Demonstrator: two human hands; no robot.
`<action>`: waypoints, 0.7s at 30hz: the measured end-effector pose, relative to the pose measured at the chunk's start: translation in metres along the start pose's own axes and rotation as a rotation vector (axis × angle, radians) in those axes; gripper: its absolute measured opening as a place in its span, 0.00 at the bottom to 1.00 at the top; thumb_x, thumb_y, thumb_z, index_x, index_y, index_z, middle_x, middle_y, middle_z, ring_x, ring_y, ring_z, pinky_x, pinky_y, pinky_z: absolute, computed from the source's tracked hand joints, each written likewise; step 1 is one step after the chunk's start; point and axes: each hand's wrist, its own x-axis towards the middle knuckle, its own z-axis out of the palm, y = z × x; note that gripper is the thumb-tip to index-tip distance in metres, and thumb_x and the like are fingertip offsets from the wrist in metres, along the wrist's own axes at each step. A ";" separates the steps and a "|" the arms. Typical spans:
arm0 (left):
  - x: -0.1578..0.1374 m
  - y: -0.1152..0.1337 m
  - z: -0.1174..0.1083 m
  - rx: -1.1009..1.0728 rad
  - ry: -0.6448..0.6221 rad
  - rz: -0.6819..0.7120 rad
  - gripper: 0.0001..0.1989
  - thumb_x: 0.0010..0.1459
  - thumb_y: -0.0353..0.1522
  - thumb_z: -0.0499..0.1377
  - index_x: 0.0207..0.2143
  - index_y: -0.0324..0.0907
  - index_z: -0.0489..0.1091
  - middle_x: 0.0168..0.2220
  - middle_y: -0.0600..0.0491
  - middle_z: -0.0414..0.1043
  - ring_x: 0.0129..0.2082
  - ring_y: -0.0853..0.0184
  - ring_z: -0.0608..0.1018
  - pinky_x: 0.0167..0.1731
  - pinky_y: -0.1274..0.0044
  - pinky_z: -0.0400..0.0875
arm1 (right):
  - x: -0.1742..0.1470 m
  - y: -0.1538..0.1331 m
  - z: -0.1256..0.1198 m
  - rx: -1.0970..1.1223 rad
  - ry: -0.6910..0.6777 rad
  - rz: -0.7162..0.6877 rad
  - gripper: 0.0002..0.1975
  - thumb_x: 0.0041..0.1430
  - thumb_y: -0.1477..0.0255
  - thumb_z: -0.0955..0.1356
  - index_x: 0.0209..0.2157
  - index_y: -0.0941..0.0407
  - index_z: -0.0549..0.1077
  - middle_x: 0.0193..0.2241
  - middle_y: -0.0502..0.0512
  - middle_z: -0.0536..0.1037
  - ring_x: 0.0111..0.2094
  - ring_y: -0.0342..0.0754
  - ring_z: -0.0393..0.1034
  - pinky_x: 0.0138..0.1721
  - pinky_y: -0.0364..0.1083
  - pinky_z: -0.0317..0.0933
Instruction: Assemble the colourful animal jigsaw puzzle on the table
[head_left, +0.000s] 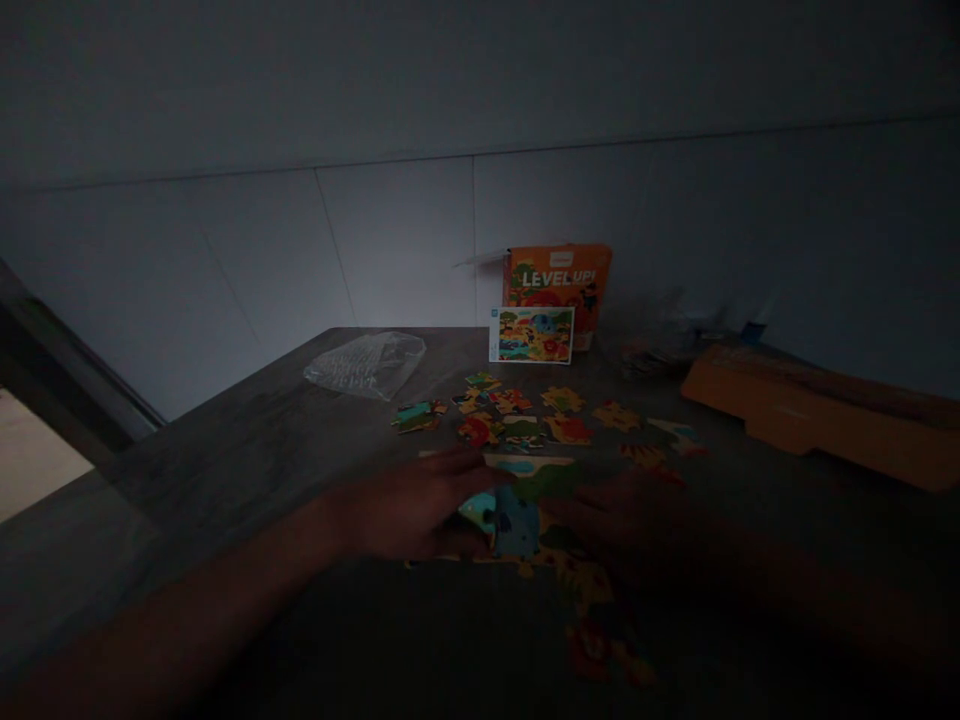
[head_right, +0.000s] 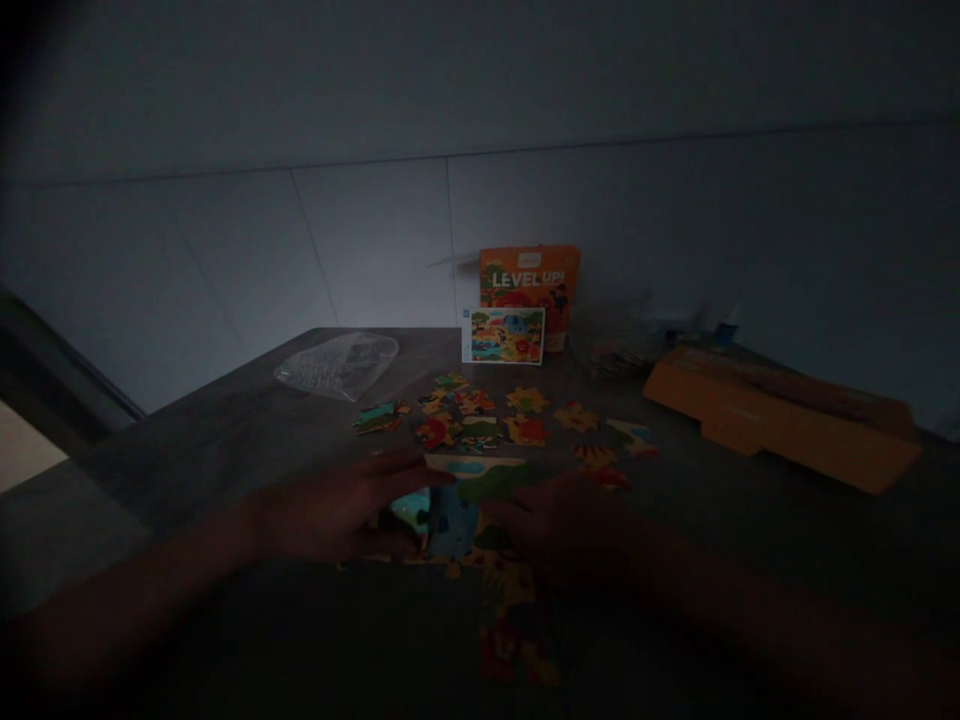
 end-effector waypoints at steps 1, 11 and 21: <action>0.000 0.000 0.002 0.031 0.007 -0.009 0.33 0.59 0.35 0.68 0.64 0.44 0.61 0.58 0.41 0.68 0.59 0.51 0.72 0.56 0.63 0.71 | 0.000 0.000 0.000 0.003 0.002 0.000 0.12 0.67 0.72 0.63 0.49 0.58 0.74 0.28 0.54 0.78 0.22 0.45 0.67 0.22 0.44 0.46; 0.000 -0.006 -0.003 0.172 -0.006 -0.117 0.33 0.54 0.48 0.69 0.53 0.35 0.70 0.50 0.41 0.70 0.50 0.49 0.75 0.51 0.60 0.73 | 0.001 0.000 0.000 0.019 0.006 -0.021 0.14 0.65 0.73 0.64 0.50 0.59 0.74 0.29 0.55 0.78 0.23 0.47 0.69 0.22 0.45 0.44; 0.000 0.005 -0.001 0.138 -0.039 -0.077 0.26 0.50 0.43 0.70 0.47 0.38 0.73 0.44 0.45 0.73 0.43 0.54 0.78 0.45 0.65 0.75 | 0.002 0.000 0.000 0.010 0.008 -0.017 0.12 0.68 0.71 0.63 0.48 0.59 0.74 0.28 0.54 0.77 0.22 0.45 0.66 0.22 0.44 0.45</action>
